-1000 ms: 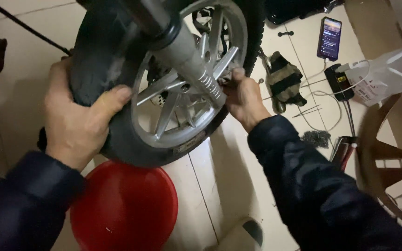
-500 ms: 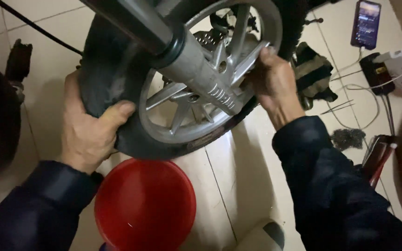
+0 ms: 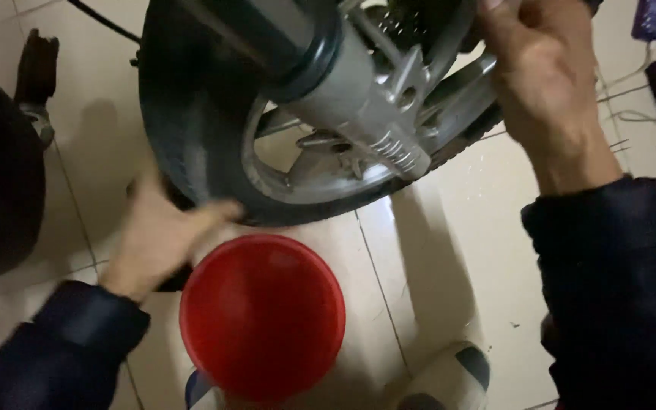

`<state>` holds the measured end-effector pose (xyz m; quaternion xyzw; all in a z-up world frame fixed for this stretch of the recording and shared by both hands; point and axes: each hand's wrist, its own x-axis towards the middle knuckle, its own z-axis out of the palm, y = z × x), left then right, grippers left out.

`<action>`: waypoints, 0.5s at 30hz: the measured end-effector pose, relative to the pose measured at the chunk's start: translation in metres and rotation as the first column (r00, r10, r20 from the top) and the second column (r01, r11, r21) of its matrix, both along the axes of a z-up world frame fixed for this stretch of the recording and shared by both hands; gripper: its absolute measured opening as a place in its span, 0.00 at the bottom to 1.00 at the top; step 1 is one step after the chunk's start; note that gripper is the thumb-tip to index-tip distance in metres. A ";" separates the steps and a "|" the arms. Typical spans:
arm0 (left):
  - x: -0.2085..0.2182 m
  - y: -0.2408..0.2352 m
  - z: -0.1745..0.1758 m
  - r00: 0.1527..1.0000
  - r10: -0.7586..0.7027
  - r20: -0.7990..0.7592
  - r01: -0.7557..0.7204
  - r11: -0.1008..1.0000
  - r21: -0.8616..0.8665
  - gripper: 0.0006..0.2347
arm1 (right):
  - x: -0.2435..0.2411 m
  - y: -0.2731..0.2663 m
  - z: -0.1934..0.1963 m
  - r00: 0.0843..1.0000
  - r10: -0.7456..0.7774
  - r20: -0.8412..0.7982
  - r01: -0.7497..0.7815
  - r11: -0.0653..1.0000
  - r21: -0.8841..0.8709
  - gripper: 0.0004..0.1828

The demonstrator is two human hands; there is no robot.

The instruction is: Cleaning the hub and spokes of a wheel using a cloth and rotating it to reach all sides.

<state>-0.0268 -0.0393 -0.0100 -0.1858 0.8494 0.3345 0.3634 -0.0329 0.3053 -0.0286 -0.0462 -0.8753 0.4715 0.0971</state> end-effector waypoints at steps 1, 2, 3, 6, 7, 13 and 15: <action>-0.001 -0.017 -0.007 0.908 -0.079 -0.412 0.129 0.987 0.095 0.40 | -0.002 -0.001 -0.001 0.993 0.085 -0.081 -0.089 0.995 -0.048 0.11; -0.003 -0.034 -0.013 0.649 -0.095 -0.755 0.284 0.951 0.125 0.46 | -0.005 -0.002 -0.001 0.973 0.163 -0.166 -0.179 0.980 -0.089 0.12; -0.011 -0.033 -0.007 0.653 -0.093 -0.751 0.279 0.952 0.124 0.46 | -0.009 -0.002 -0.003 0.973 0.167 -0.162 -0.183 0.979 -0.092 0.12; -0.030 -0.028 -0.006 0.505 -0.258 -0.824 0.389 0.920 -0.049 0.37 | -0.021 -0.005 -0.008 0.961 0.191 -0.202 -0.209 0.975 -0.072 0.12; -0.029 -0.020 -0.022 0.536 -0.082 -0.840 0.385 0.910 0.157 0.32 | -0.022 -0.005 -0.009 0.970 0.162 -0.180 -0.177 0.982 -0.072 0.14; -0.026 -0.020 -0.054 0.514 0.059 -0.856 0.413 0.857 0.307 0.33 | -0.027 0.052 -0.083 0.988 0.152 0.025 -0.010 0.227 -0.974 0.10; -0.027 -0.018 -0.053 0.518 0.041 -0.854 0.410 0.865 0.290 0.33 | -0.029 0.079 -0.111 0.977 0.202 0.068 0.127 -0.294 -0.947 0.08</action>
